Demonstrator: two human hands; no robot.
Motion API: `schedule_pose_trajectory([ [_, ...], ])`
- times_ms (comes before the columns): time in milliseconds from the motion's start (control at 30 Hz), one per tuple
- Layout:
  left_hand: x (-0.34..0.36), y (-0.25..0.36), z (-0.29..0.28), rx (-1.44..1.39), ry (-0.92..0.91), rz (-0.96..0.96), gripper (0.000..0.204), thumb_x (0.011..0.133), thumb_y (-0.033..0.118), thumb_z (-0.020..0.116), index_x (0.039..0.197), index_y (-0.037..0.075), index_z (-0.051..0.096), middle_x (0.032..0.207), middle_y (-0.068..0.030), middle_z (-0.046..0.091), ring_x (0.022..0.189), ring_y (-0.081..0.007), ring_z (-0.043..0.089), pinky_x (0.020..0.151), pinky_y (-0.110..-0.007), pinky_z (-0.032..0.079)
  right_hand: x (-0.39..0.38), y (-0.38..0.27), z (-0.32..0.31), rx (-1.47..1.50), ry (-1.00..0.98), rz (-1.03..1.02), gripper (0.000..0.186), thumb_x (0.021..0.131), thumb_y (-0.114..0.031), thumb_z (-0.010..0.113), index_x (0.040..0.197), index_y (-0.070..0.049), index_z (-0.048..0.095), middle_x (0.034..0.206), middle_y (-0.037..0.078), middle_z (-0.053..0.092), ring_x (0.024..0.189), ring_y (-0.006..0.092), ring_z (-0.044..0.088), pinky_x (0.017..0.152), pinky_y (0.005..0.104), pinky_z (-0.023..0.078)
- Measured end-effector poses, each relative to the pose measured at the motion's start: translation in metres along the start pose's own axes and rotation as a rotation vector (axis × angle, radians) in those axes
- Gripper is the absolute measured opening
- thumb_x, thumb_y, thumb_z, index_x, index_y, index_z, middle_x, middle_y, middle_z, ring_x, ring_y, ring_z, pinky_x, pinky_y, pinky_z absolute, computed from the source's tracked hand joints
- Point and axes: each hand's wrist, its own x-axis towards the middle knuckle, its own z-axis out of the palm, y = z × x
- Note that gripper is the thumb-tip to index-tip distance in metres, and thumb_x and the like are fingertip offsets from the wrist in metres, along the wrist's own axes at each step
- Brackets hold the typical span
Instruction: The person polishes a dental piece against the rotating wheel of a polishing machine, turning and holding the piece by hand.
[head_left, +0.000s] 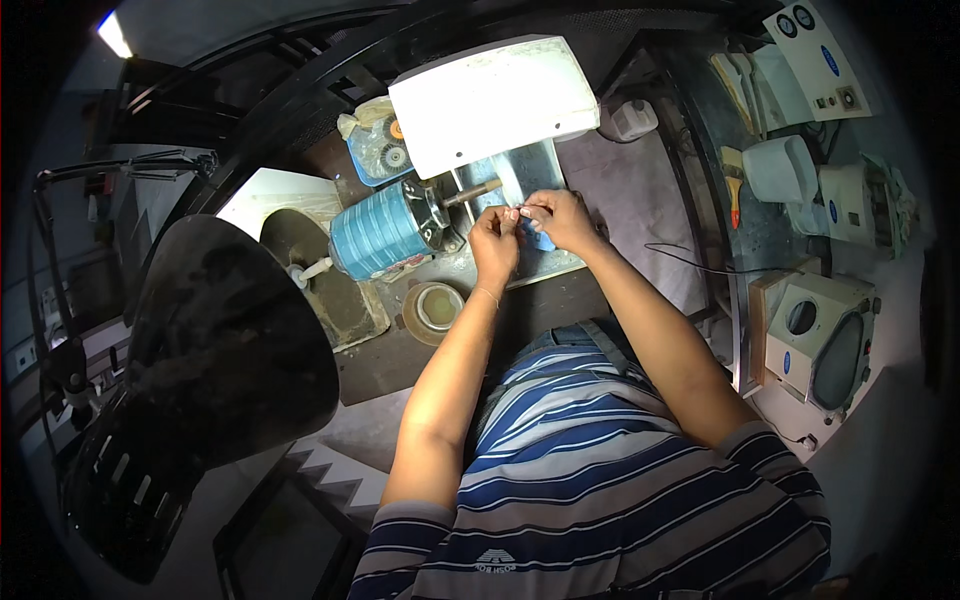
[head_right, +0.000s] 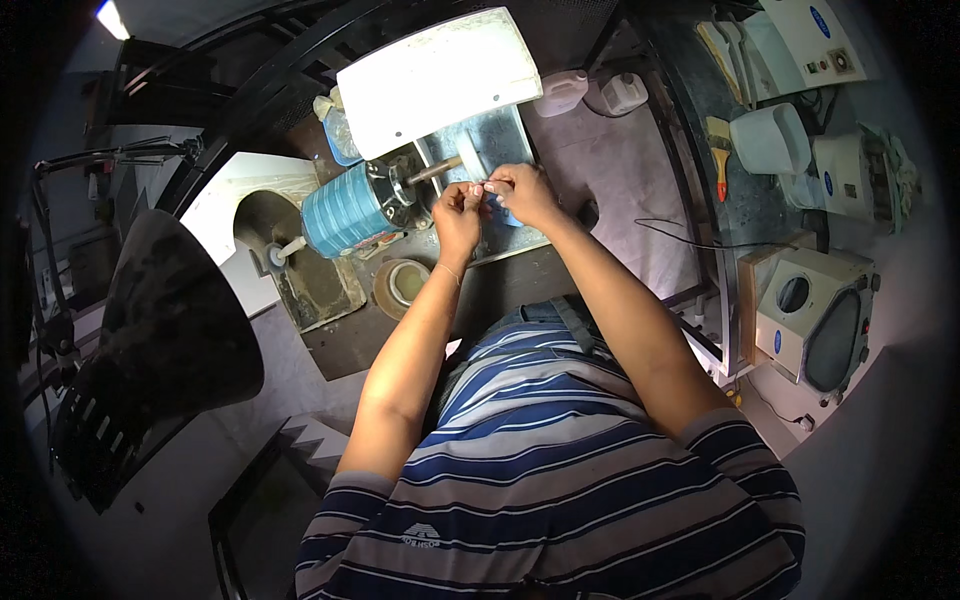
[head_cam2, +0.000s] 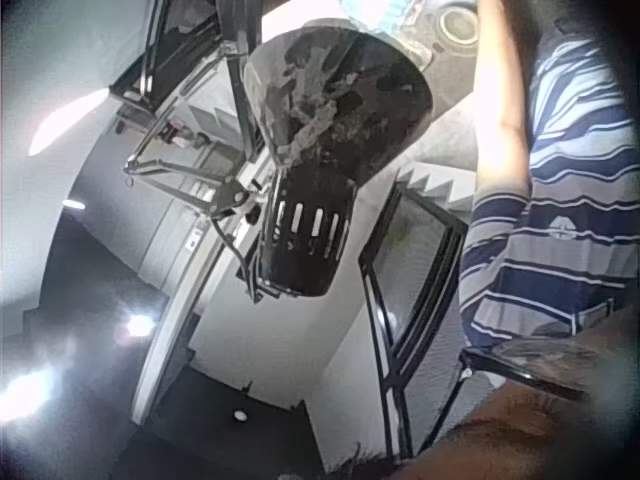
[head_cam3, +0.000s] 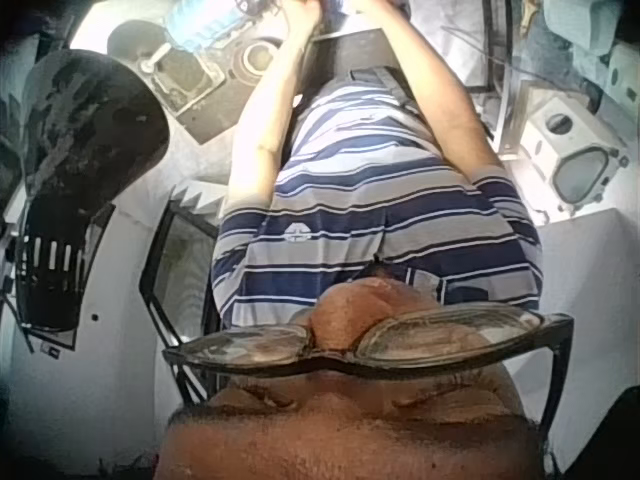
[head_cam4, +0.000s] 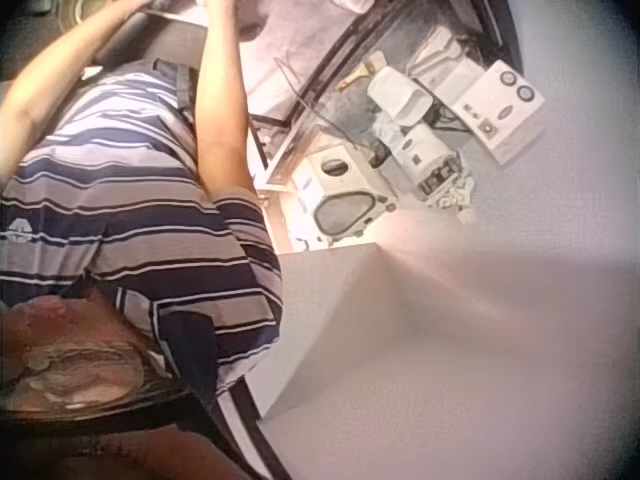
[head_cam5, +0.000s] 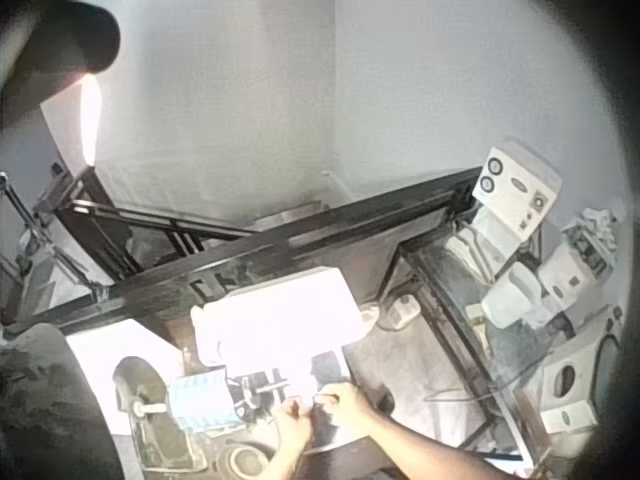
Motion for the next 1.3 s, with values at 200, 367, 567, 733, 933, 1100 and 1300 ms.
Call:
schedule_pose_trajectory([
  [200, -0.026, 0.023, -0.02, 0.018, 0.073, 0.139, 0.011, 0.093, 0.008, 0.058, 0.091, -0.003, 0.06, 0.075, -0.0057, 0.063, 0.062, -0.0099, 0.059, 0.056, -0.024, 0.049, -0.021, -0.019, -0.012, -0.1, -0.13, -0.086, 0.026, 0.087, -0.015, 0.068, 0.103, 0.006, 0.062, 0.087, 0.01, 0.068, 0.077, 0.0116, 0.064, 0.069, 0.0237, 0.051],
  [367, -0.061, 0.08, -0.052, 0.14, 0.054, 0.478, 0.008, 0.085, -0.003, 0.063, 0.092, -0.003, 0.062, 0.083, -0.0158, 0.066, 0.07, -0.0234, 0.064, 0.067, -0.03, 0.051, -0.066, -0.075, -0.098, 0.717, -0.69, 0.176, 0.033, 0.085, -0.022, 0.07, 0.103, 0.004, 0.065, 0.099, 0.016, 0.068, 0.085, 0.0253, 0.067, 0.078, 0.0355, 0.054],
  [567, -0.08, 0.115, -0.062, 0.084, 0.121, 0.716, 0.014, 0.081, -0.01, 0.062, 0.095, -0.007, 0.061, 0.09, -0.0187, 0.067, 0.082, -0.0285, 0.067, 0.077, -0.032, 0.051, -0.072, -0.007, -0.124, -0.581, 0.15, -0.158, 0.02, 0.082, -0.02, 0.071, 0.085, 0.0, 0.068, 0.1, 0.016, 0.067, 0.096, 0.0282, 0.064, 0.088, 0.0353, 0.048],
  [733, -0.089, 0.11, -0.062, -0.042, 0.13, 0.756, 0.015, 0.083, -0.01, 0.062, 0.098, -0.008, 0.061, 0.092, -0.0195, 0.067, 0.086, -0.029, 0.068, 0.079, -0.033, 0.053, -0.081, -0.062, -0.093, -0.433, 0.18, -0.371, 0.019, 0.077, -0.015, 0.075, 0.088, -0.001, 0.067, 0.099, 0.014, 0.067, 0.1, 0.0276, 0.063, 0.089, 0.0342, 0.046],
  [933, -0.093, 0.111, -0.064, -0.082, 0.079, 0.675, 0.015, 0.085, -0.009, 0.061, 0.1, -0.008, 0.06, 0.093, -0.0192, 0.067, 0.087, -0.0273, 0.068, 0.078, -0.033, 0.054, -0.1, -0.131, -0.057, -0.264, 0.016, -0.497, 0.018, 0.079, -0.009, 0.072, 0.092, 0.001, 0.066, 0.098, 0.014, 0.067, 0.093, 0.0236, 0.065, 0.085, 0.0318, 0.048],
  [1100, -0.097, 0.116, -0.061, -0.122, 0.09, 0.649, 0.014, 0.086, -0.007, 0.062, 0.1, -0.008, 0.061, 0.093, -0.0195, 0.067, 0.087, -0.0262, 0.068, 0.078, -0.032, 0.054, -0.111, -0.162, -0.041, -0.235, -0.034, -0.599, 0.023, 0.08, -0.013, 0.073, 0.096, 0.002, 0.066, 0.096, 0.015, 0.067, 0.091, 0.0265, 0.065, 0.082, 0.0334, 0.049],
  [1300, -0.091, 0.112, -0.059, -0.08, 0.079, 0.642, 0.014, 0.085, -0.007, 0.063, 0.098, -0.009, 0.062, 0.092, -0.0191, 0.068, 0.085, -0.0252, 0.068, 0.077, -0.03, 0.054, -0.113, -0.176, -0.031, -0.275, -0.088, -0.661, 0.032, 0.078, -0.019, 0.075, 0.1, 0.001, 0.065, 0.094, 0.014, 0.066, 0.087, 0.0288, 0.065, 0.078, 0.0344, 0.05],
])
